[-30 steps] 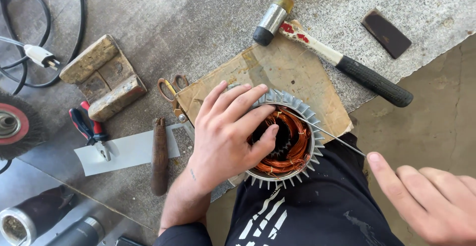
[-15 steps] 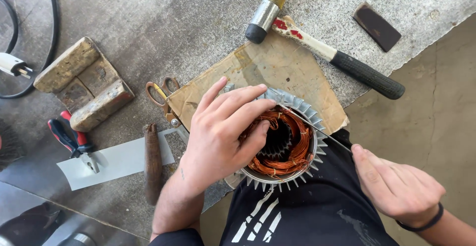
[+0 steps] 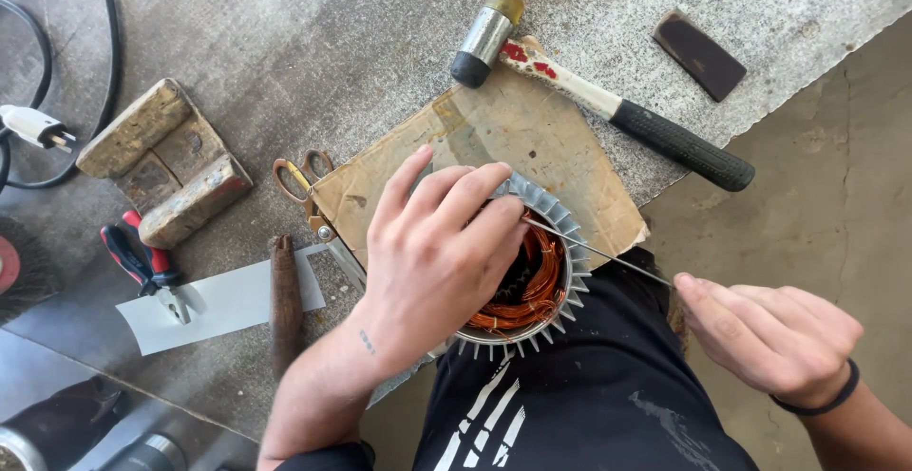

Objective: The person uses a thin metal rod to adjust and push copper windings inside a stator. They then use a small rectangular block to press and compact the windings within the stator slots.

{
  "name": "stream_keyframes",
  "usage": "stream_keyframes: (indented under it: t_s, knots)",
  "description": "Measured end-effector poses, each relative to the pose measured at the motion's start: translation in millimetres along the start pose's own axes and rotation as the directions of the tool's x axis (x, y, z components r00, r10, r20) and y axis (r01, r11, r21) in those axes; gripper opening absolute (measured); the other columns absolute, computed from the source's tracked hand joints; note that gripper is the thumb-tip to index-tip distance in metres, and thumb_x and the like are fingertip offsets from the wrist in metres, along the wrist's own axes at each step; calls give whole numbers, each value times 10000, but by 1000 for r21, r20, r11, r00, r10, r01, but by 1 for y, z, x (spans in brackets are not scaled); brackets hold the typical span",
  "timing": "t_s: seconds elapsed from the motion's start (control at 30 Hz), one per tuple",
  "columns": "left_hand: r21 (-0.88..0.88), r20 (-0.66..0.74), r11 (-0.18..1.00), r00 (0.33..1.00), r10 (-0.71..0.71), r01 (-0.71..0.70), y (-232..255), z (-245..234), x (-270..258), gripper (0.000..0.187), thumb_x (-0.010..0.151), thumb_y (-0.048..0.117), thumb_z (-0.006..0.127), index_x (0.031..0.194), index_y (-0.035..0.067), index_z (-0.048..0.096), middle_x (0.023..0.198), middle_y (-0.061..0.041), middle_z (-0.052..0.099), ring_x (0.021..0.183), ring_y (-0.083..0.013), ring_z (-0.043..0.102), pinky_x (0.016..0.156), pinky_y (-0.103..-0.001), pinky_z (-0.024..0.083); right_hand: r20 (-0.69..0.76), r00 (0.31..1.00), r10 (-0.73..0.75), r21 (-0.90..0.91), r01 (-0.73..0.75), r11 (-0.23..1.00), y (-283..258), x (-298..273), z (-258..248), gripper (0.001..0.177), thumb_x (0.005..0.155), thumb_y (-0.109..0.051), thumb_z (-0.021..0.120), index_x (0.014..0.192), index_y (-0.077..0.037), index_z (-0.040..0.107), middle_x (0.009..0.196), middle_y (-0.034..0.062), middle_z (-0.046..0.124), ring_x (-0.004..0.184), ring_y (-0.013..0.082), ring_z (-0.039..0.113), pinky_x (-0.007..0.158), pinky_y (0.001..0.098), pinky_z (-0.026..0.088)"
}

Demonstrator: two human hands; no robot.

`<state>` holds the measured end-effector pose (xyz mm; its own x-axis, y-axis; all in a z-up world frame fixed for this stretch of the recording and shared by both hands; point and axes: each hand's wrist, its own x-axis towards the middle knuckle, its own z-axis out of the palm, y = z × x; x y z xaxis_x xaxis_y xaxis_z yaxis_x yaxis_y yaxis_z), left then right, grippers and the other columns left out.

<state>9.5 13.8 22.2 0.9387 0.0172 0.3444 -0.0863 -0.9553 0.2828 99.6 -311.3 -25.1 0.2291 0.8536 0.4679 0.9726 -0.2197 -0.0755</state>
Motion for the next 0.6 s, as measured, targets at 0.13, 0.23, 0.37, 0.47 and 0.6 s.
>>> stream_keyframes:
  t_s: [0.13, 0.23, 0.37, 0.47, 0.6]
  knots:
    - [-87, 77, 991, 991, 105, -98, -12, -5, 2, 79, 1036, 159, 628, 970, 166, 670, 1195, -29, 702, 1065, -237, 639, 1108, -456, 427, -54, 992, 115, 157, -105, 982, 31, -41, 11, 116, 952, -58, 732, 967, 27, 810, 723, 78, 708, 587, 229, 633, 554, 351, 470]
    - [-74, 103, 977, 973, 208, -201, -19, -10, 2, 97, 1052, 107, 623, 999, 162, 684, 1196, -23, 701, 1154, -259, 625, 1113, -479, 438, -121, 965, 233, 239, -199, 950, 47, -69, 31, 109, 968, 8, 767, 946, 101, 818, 652, 138, 624, 547, 283, 577, 550, 397, 444]
    - [148, 58, 910, 922, 382, -386, -13, -15, 8, 143, 1047, 15, 611, 1022, 140, 677, 1110, -16, 658, 1074, -200, 597, 1146, -506, 456, -136, 954, 266, 294, -218, 931, 58, -71, 56, 109, 1000, 6, 766, 1015, 100, 818, 671, 127, 582, 557, 284, 547, 570, 399, 429]
    - [209, 71, 909, 932, 355, -362, -6, -15, 11, 171, 1073, 63, 542, 970, 150, 647, 993, -1, 638, 961, -174, 586, 1043, -383, 509, -143, 966, 218, 362, -154, 919, 60, -56, 61, 86, 979, 11, 746, 981, 74, 805, 653, 100, 574, 539, 250, 534, 556, 375, 434]
    - [105, 122, 943, 945, 303, -316, -13, -16, 8, 126, 1087, 73, 540, 1052, 151, 632, 938, 17, 595, 920, -183, 572, 966, -330, 503, -136, 976, 168, 409, -99, 907, 71, -48, 46, 88, 965, -3, 752, 931, 70, 786, 657, 121, 619, 520, 257, 525, 539, 377, 423]
